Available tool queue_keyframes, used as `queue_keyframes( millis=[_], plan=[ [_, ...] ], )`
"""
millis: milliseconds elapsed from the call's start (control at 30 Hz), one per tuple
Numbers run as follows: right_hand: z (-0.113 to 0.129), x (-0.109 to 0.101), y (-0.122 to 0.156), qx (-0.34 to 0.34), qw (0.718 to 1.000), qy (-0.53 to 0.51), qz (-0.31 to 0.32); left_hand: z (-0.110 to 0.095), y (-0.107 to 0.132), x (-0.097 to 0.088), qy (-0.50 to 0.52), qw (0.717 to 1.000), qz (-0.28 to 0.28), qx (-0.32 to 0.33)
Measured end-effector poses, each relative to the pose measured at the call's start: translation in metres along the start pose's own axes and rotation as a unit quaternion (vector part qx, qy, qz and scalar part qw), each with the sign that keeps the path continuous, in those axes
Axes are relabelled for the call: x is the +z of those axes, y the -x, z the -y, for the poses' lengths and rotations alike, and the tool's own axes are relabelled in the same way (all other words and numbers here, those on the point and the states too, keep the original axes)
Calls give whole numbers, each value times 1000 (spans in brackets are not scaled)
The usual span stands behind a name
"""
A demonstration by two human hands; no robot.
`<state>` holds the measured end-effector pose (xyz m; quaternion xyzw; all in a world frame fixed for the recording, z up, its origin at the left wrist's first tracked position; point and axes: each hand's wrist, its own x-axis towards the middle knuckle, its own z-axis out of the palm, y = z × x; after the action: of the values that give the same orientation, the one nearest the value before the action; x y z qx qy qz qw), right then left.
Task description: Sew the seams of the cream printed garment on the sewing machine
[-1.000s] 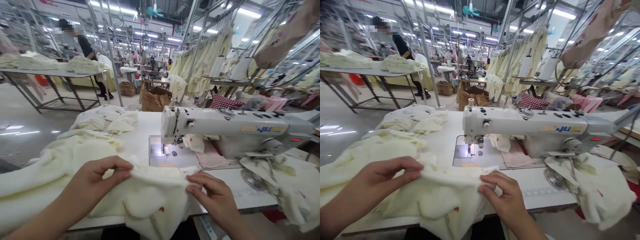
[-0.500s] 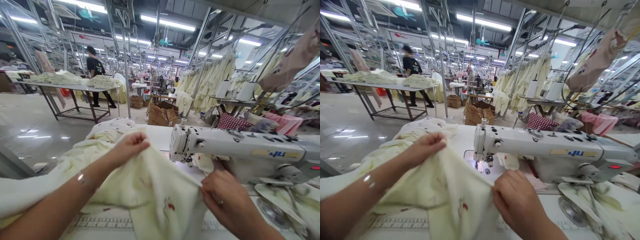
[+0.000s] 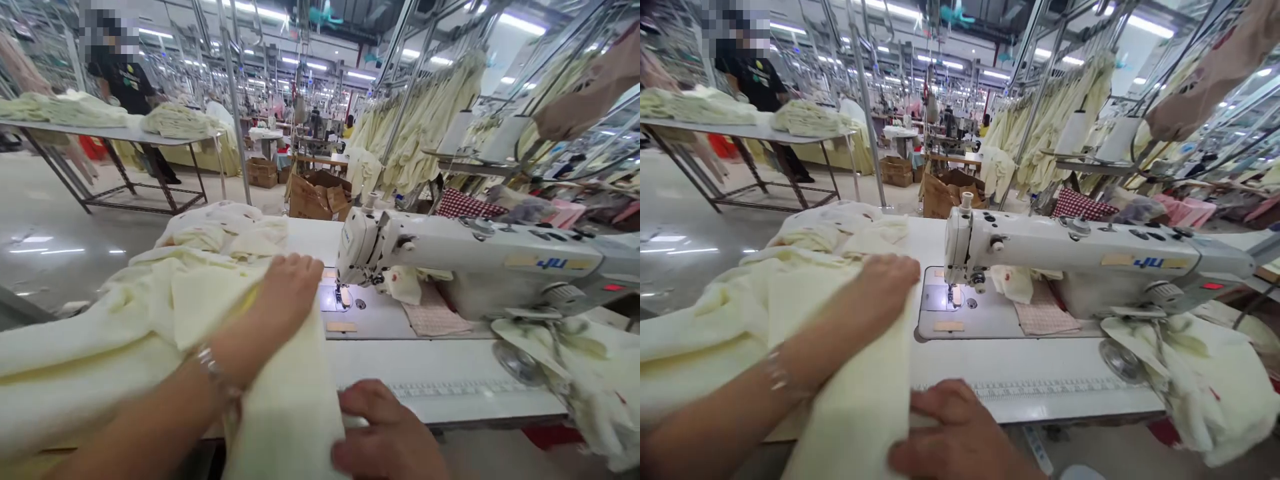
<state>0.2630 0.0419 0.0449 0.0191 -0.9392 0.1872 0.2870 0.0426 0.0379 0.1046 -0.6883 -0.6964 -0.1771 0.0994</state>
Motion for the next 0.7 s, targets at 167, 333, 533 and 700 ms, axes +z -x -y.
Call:
queue_keyframes(
  millis=[167, 333, 533, 700],
  plan=[
    [-32, -11, 26, 72, 990, 116, -39, -3, -31, 78, 20, 998, 63, 5],
    [-46, -10, 37, 43, 993, 110, 25, -3, -32, 92, 30, 996, 83, 10],
    [-52, -24, 42, 32, 993, 88, 78, -24, -3, 75, 2, 988, 143, 57],
    [-55, -32, 49, 42, 991, 106, 76, -25, 8, 80, -3, 984, 171, 57]
  ],
)
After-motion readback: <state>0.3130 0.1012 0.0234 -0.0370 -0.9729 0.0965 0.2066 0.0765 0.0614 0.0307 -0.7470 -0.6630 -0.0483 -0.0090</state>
